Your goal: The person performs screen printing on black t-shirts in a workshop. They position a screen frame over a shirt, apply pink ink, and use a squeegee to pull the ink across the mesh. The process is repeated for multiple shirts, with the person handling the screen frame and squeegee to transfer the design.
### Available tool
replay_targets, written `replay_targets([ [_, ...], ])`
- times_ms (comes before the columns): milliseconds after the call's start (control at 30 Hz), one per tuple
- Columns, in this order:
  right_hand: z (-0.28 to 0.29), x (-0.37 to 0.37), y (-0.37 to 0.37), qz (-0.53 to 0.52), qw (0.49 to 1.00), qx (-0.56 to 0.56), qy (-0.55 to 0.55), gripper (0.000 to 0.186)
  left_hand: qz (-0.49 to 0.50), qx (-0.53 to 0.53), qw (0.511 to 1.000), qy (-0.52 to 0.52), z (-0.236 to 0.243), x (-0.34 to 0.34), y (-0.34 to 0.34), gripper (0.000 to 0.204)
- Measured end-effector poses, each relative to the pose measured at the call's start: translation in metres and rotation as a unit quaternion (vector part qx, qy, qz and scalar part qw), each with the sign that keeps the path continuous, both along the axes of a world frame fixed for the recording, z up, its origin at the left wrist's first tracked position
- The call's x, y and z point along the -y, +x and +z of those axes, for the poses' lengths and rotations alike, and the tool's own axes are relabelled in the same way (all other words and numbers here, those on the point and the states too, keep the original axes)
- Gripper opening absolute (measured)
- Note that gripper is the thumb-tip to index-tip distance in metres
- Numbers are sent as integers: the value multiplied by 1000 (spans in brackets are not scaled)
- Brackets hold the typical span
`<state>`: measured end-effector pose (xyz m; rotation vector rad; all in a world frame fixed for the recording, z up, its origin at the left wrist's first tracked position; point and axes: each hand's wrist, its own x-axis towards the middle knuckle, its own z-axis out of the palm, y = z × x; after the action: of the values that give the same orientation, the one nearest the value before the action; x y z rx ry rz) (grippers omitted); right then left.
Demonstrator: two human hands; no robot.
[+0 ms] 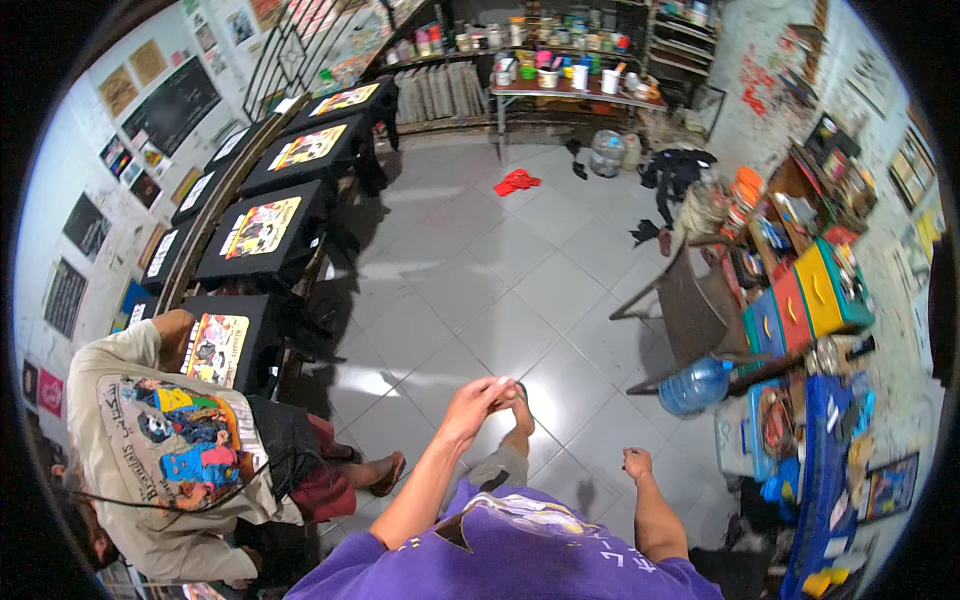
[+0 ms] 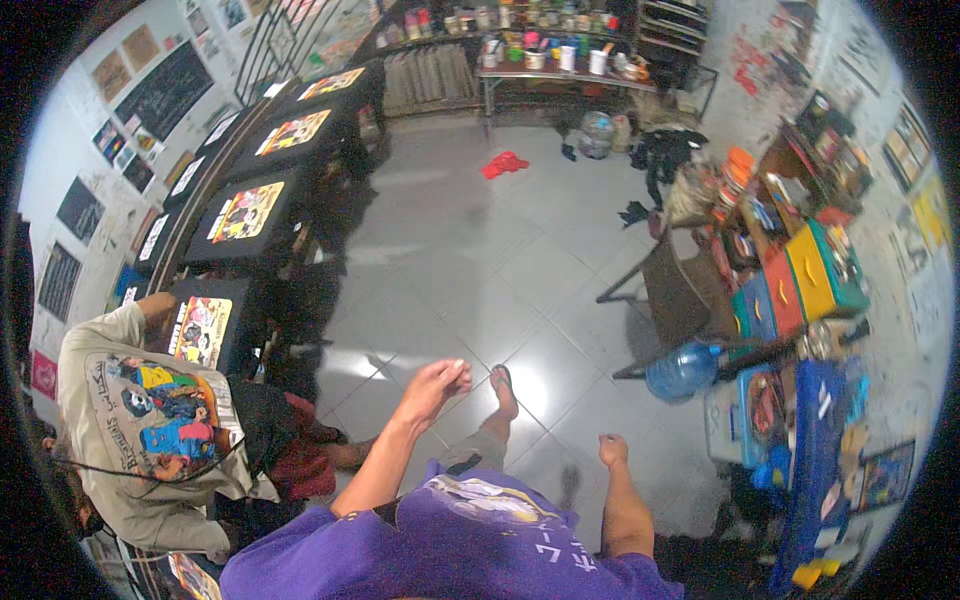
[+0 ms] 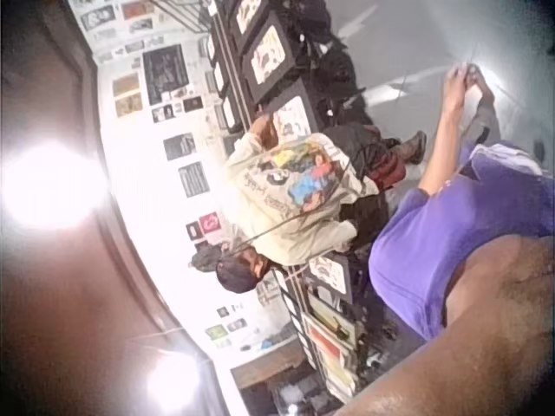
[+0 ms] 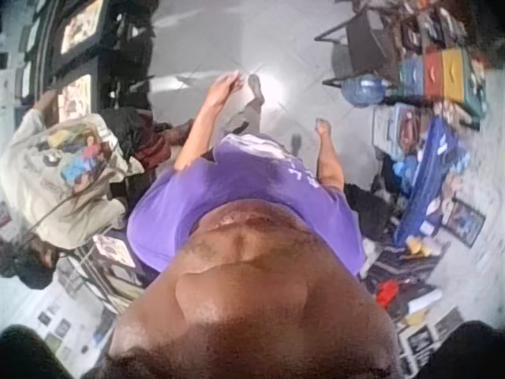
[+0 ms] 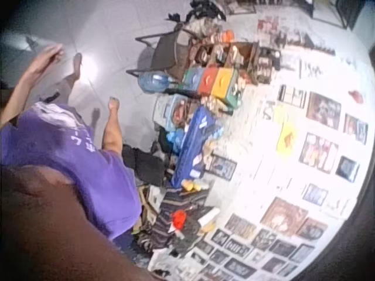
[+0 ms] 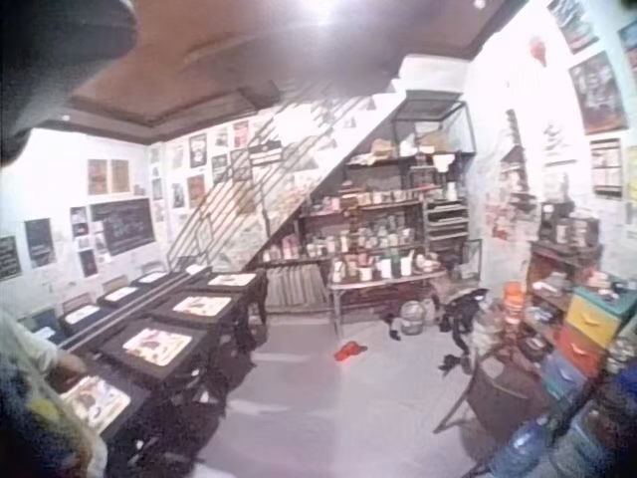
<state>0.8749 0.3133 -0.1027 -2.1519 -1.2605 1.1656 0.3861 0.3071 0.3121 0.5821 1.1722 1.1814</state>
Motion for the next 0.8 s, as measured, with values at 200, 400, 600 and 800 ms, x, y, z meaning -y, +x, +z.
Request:
replay_targets([
  [200,27,-148,-53,88,982,19,-163,57,-73,-7,952,297,176,-163,-12,35],
  [400,47,-233,-66,59,972,-39,-222,46,-184,177,833,490,271,-293,1,47],
  [600,-11,-332,-56,-111,938,-194,-265,43,-122,334,698,621,299,-453,66,54],
  [800,6,-506,-31,-71,960,-134,-237,42,-116,315,722,605,306,-606,89,44],
])
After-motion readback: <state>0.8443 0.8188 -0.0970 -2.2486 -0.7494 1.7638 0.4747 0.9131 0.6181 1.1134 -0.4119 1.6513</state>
